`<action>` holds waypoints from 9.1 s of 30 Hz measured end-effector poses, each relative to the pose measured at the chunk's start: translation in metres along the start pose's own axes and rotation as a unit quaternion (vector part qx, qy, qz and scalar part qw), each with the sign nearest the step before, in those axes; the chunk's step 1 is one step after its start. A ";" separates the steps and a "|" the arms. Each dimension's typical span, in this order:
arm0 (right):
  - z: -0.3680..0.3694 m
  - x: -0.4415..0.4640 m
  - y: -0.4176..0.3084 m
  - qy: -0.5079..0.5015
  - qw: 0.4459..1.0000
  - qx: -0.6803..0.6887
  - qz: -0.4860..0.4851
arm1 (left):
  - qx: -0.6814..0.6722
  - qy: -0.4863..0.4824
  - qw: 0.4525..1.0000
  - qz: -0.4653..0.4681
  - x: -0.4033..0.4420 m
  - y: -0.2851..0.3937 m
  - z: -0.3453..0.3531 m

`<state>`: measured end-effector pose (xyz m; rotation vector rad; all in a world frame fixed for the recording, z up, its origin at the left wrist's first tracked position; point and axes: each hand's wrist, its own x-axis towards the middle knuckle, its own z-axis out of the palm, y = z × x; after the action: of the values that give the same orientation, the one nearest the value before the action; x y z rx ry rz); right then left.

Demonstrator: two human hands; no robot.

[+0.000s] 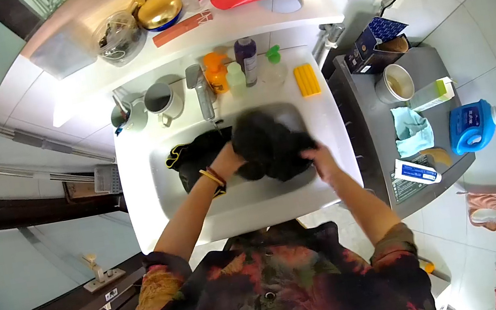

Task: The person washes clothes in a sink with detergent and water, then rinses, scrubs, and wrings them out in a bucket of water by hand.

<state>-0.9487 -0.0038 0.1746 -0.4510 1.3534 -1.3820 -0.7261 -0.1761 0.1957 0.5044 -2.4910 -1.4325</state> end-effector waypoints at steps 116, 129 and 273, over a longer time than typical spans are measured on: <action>0.126 0.094 0.108 -0.041 0.864 -0.485 -0.130 | 0.124 0.164 0.936 -0.287 -0.071 -0.054 0.048; 0.174 0.199 0.141 -0.096 0.592 -0.781 -0.177 | 0.145 0.180 0.891 -0.391 -0.034 -0.163 0.001; 0.124 0.023 -0.171 -0.020 0.917 -0.287 -0.277 | -0.211 0.501 0.830 -0.125 -0.176 0.047 -0.199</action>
<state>-0.9230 -0.1227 0.3485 -1.3305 1.6675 -1.3781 -0.5025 -0.2403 0.3317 1.1397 -1.2703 -1.2421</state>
